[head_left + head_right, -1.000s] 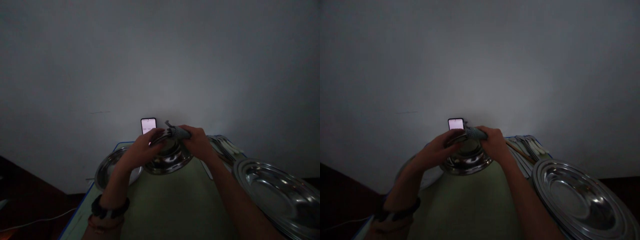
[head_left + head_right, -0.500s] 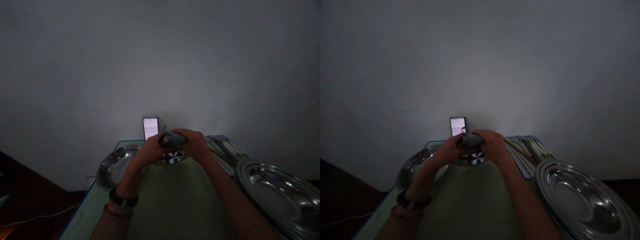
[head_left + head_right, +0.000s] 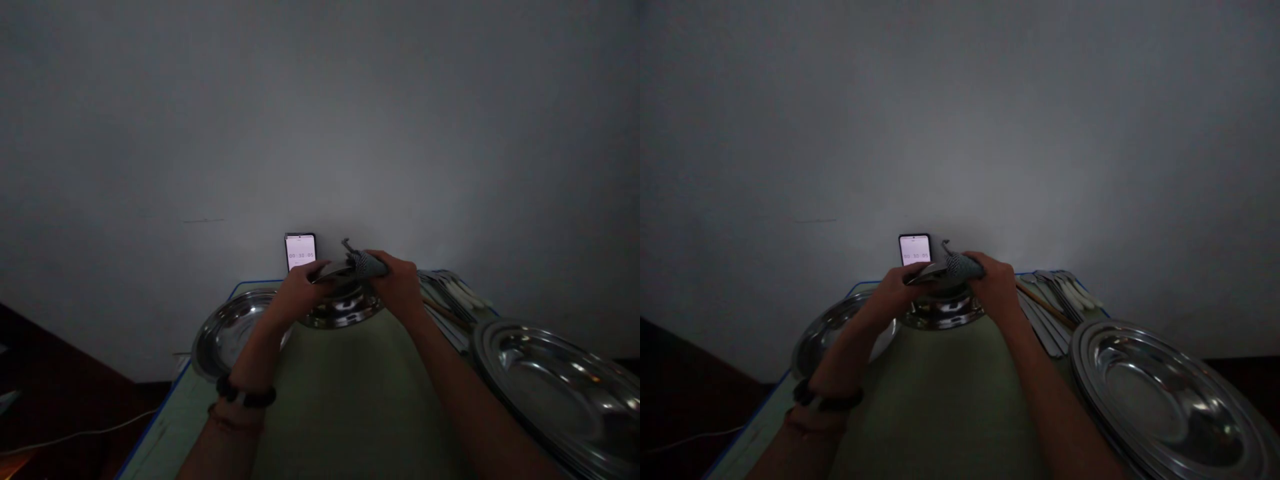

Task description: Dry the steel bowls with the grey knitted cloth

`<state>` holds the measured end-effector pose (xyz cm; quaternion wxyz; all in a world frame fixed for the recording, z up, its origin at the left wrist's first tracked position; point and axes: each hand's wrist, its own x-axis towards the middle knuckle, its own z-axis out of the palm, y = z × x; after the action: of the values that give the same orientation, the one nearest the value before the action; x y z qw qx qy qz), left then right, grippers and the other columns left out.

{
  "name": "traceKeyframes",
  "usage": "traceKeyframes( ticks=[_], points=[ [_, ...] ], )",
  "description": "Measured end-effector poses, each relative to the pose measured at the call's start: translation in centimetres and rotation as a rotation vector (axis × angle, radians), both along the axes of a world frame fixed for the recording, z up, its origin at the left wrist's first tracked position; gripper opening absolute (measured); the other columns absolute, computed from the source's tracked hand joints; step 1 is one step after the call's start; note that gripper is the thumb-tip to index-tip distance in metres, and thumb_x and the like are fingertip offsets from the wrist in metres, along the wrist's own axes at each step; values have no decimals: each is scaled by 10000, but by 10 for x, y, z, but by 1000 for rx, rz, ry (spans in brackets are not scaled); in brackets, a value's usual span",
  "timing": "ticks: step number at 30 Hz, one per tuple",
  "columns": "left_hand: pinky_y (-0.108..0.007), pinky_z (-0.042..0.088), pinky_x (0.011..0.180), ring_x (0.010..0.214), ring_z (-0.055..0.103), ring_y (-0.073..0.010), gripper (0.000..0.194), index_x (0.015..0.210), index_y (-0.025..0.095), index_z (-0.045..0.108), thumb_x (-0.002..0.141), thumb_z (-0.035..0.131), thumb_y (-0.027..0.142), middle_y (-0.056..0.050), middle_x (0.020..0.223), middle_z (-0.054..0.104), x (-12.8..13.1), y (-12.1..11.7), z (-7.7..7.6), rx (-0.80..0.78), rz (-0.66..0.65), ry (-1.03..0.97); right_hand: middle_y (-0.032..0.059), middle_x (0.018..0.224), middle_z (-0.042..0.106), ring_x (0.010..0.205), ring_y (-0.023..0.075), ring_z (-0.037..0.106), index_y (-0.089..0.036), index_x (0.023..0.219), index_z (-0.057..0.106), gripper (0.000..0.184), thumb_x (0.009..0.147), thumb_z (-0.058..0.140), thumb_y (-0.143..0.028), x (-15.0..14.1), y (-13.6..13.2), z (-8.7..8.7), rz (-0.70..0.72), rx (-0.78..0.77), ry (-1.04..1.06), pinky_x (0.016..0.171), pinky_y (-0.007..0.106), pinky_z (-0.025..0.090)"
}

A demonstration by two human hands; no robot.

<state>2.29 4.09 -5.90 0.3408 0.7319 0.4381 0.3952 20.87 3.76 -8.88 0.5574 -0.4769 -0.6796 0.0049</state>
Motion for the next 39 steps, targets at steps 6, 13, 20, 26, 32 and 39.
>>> traceKeyframes(
  ticks=[6,13,20,26,32,39],
  points=[
    [-340,482,744,791,658,-217,339,966,185,697,632,715,238,-30,858,728,-7,-11,18,-122,-6,-365,-4,662,667,625,155,579,-147,892,707,257,685,630,-278,0,-3,8,-113,-15,355,591,256,445],
    [-298,505,732,741,661,-182,218,821,164,699,610,683,217,4,761,720,13,-14,13,-154,10,-900,52,805,678,741,186,618,-120,862,670,434,661,646,-504,-25,5,1,48,-147,1035,634,294,498],
    [-385,509,822,948,641,-258,345,1015,194,653,681,607,272,-42,975,712,25,-10,9,-156,4,-807,80,979,687,813,186,657,-173,916,627,384,597,722,-364,-34,18,-21,277,-334,1300,685,313,532],
    [-374,495,827,1007,613,-283,424,1114,195,627,729,615,371,-74,1076,677,-23,-16,30,-144,-164,-508,19,675,664,654,174,598,-138,768,672,259,646,680,-366,-8,7,-4,64,-278,537,576,280,457],
    [-380,464,862,999,603,-268,461,1192,249,571,761,633,399,-69,1099,660,-27,-27,32,-27,-168,38,-9,633,642,586,131,552,-162,797,691,176,697,636,-297,1,-12,23,0,-153,141,543,243,393],
    [-400,425,942,1084,573,-260,393,1071,226,658,843,482,493,-73,1079,683,-13,-16,19,-36,-214,-266,-23,542,601,511,125,533,-187,750,690,130,687,631,-285,8,-20,33,-137,-32,1,508,232,362]
  ],
)
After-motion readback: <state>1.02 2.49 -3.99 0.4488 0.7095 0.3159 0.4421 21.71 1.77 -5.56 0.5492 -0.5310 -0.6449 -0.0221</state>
